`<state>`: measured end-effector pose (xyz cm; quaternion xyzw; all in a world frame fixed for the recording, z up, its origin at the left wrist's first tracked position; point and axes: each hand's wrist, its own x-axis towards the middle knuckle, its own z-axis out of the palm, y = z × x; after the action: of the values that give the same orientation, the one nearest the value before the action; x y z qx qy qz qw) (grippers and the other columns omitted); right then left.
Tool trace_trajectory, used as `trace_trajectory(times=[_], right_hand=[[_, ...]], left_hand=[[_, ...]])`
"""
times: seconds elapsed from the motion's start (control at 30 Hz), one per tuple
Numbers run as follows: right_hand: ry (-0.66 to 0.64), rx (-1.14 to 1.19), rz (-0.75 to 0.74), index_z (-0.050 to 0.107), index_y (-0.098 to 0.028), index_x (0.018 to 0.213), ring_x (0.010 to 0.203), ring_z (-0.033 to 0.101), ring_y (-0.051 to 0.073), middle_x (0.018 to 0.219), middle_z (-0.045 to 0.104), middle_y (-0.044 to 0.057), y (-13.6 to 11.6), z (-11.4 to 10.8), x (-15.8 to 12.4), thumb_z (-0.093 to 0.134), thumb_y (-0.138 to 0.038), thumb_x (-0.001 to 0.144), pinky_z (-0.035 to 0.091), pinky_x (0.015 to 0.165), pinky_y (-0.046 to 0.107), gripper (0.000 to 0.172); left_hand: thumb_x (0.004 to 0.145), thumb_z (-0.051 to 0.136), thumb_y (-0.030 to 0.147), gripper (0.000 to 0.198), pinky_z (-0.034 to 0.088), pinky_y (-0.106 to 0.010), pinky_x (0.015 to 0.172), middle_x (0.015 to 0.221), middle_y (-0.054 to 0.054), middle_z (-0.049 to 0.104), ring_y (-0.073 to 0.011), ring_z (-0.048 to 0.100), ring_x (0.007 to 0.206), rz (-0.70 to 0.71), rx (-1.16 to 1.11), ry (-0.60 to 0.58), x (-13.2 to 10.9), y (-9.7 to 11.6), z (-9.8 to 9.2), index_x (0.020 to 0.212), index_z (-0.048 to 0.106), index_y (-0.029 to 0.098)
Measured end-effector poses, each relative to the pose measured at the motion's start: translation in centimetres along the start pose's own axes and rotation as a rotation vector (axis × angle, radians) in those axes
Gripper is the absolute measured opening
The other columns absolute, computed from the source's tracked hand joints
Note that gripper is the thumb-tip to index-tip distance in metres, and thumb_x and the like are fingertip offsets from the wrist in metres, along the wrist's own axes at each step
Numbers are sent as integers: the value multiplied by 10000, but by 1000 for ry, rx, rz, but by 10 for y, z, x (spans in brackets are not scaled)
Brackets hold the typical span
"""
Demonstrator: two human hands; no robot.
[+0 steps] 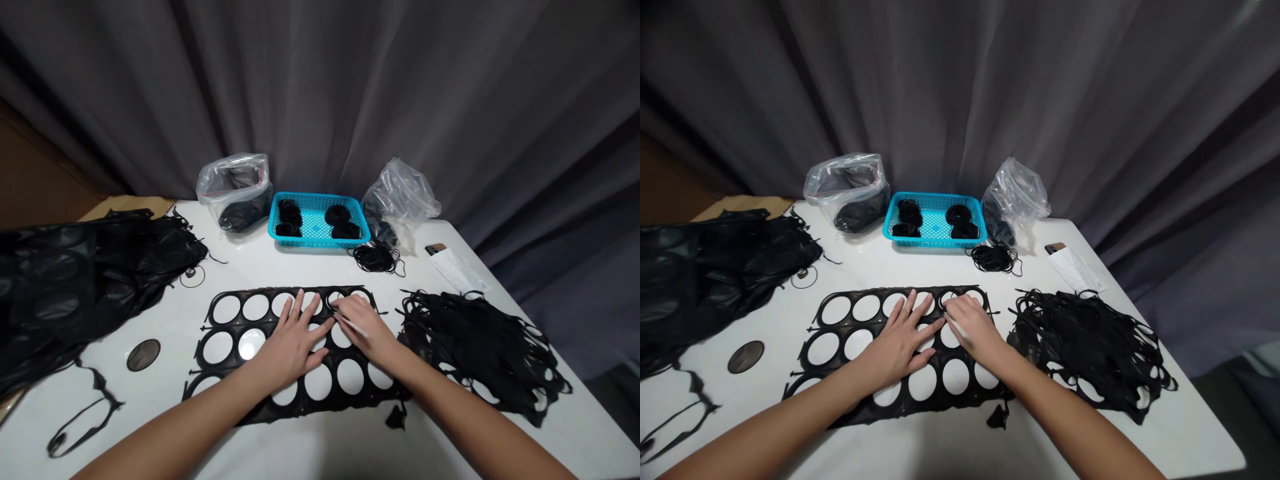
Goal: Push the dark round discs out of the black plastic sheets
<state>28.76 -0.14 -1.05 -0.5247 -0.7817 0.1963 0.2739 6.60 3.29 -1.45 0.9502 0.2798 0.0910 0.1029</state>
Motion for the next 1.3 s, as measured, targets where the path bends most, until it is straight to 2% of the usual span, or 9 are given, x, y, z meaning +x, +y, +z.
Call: trace_trajectory(times=[0.17,0.4,0.5,0.6,0.73,0.87,1.0,1.13,1.3], right_hand=[[78,-90,9,610,-218,1046,991,549,284,1042,643,122,2,-1,6,454,-144,943,451,877,430,202],[475,-124,325,568,-212,820,730,596,213,817,663,65,58,-66,47,447,-315,942,437,719,316,200],[529,-232,492,533,-218,727,655,568,212,679,631,56,91,-87,51,473,-295,895,403,667,316,194],[520,-264,539,504,-234,648,629,563,221,592,590,44,112,-104,45,543,-280,839,392,649,322,201],[527,-299,496,539,-224,686,793,604,247,788,663,88,105,-117,26,571,-264,808,433,761,350,132],[502,-113,390,587,-221,779,848,606,235,913,678,88,64,-100,8,537,-319,868,461,804,360,142],[208,265,332,601,-219,811,852,641,198,953,704,44,29,-58,-3,547,-342,887,485,782,318,155],[148,315,326,609,-210,804,942,648,201,1018,704,55,26,-36,-10,552,-347,898,484,856,333,176],[139,352,321,600,-213,784,985,646,208,1038,695,68,32,-37,-11,563,-333,894,485,873,345,167]], left_hand=[[916,632,367,563,231,-657,1134,1651,-104,117,-464,102,1484,-9,-3,9,1,0,-3,1449,457,320],[921,629,379,539,256,-663,1116,1632,-115,173,-481,120,1473,-1,19,20,1,-1,-5,1436,480,323],[933,613,372,525,259,-665,1113,1620,-131,193,-483,123,1472,4,33,18,-1,-2,-5,1437,478,312],[937,607,374,508,262,-665,1110,1617,-134,206,-479,136,1472,0,30,8,-1,-2,-8,1426,486,304],[914,624,320,473,239,-642,1134,1605,-142,264,-450,181,1473,0,54,-5,9,4,-10,1368,527,235],[939,590,346,540,194,-550,1191,1586,-123,332,-348,226,1487,111,54,37,31,11,-1,1439,448,198],[975,532,417,527,200,-593,1170,1589,-114,332,-356,239,1482,131,27,28,45,12,12,1462,440,239],[967,542,439,571,222,-637,1143,1614,-76,283,-397,163,1493,100,4,-1,43,12,13,1502,389,308],[971,536,428,572,211,-646,1146,1626,-55,255,-403,101,1502,88,10,-16,41,14,9,1510,376,322]])
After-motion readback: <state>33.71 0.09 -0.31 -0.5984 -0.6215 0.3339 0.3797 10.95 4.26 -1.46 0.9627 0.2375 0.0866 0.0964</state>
